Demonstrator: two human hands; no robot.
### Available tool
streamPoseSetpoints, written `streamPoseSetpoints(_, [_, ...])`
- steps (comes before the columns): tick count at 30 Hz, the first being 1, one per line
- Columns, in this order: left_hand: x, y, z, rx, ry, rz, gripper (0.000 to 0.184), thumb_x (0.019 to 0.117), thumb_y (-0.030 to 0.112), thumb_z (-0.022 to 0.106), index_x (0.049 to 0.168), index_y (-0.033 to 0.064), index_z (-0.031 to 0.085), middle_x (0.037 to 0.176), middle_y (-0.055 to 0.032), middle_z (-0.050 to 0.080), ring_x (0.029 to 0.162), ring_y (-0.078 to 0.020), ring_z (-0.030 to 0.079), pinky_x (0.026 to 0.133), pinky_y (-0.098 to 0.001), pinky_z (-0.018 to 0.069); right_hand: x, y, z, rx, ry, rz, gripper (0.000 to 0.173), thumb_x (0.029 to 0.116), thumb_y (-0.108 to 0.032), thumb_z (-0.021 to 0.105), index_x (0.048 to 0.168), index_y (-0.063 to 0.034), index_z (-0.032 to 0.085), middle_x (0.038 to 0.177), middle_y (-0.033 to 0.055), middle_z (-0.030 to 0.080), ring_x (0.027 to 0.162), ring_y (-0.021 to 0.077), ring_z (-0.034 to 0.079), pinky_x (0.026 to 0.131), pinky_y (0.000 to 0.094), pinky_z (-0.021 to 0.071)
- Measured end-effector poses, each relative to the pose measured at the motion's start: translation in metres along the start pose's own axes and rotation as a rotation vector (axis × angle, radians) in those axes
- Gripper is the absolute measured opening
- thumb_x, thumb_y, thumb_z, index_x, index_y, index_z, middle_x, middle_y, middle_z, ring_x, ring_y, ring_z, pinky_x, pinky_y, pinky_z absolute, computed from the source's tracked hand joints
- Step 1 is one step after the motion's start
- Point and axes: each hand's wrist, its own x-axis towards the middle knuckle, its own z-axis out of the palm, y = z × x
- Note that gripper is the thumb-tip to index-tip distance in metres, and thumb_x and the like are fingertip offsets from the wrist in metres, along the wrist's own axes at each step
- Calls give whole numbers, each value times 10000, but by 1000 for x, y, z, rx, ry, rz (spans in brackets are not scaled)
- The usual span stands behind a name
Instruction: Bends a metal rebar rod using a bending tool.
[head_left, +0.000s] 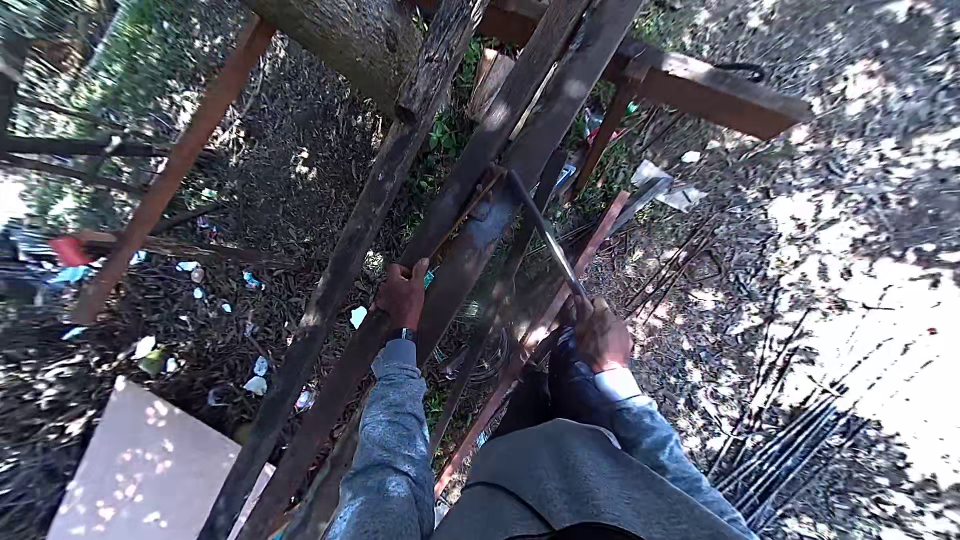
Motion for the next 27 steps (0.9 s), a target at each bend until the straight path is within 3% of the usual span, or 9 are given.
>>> streamPoseSetpoints(2, [-3,3,-3,5,0,3,751,863,813,551,1089,104,651,853,-131,684,856,-349,669,812,-658,504,-19,-18,27,55,12,41,688,1090,-565,213,1326,-61,616,1102,215,728,1021,416,719,835,622,564])
streamPoseSetpoints(5, [-3,10,-6,13,-12,-15,762,862,811,556,1100,96,665,893,-143,699,902,-351,678,842,-648,507,-12,-11,29,106,-23,33,702,1081,-596,212,1322,-69,606,1086,207,732,1025,399,721,852,607,566])
streamPoseSetpoints(10, [-7,15,-10,6,-34,-33,731,875,778,577,1137,102,666,930,-146,713,953,-352,677,902,-660,480,1,15,13,178,-54,-77,642,1086,-574,263,1177,-72,653,969,176,730,947,372,729,821,588,570])
streamPoseSetpoints(13, [-7,15,-9,-14,7,-13,696,864,766,606,1083,109,675,889,-114,710,922,-321,684,902,-649,488,-11,44,5,196,-63,-97,685,1076,-599,240,1163,-83,681,1003,168,734,982,352,724,855,601,564])
streamPoseSetpoints(17, [-10,17,-7,-59,24,11,647,878,716,640,1043,92,680,870,-100,698,875,-289,679,883,-621,506,-28,100,11,269,-53,-43,682,1059,-636,287,1070,-85,689,922,174,710,923,361,708,819,629,545])
streamPoseSetpoints(23, [-8,15,-4,-33,26,13,709,868,761,606,1094,94,683,901,-114,699,898,-304,675,866,-620,510,-32,136,3,305,44,-43,658,1052,-636,327,935,-94,680,768,142,674,771,328,699,690,590,545])
streamPoseSetpoints(25, [-9,1,-3,-8,31,-8,745,843,816,575,1094,124,690,894,-99,710,892,-295,684,852,-623,516,-35,139,-4,290,10,-34,664,1041,-657,319,943,-108,679,758,126,677,756,317,701,685,585,549])
streamPoseSetpoints(27, [-14,-2,-2,-43,27,20,775,852,805,579,1129,90,692,937,-153,711,916,-347,681,852,-662,518,-39,142,-17,301,-63,-3,656,1035,-657,339,1018,-110,701,825,132,711,812,321,718,747,592,568])
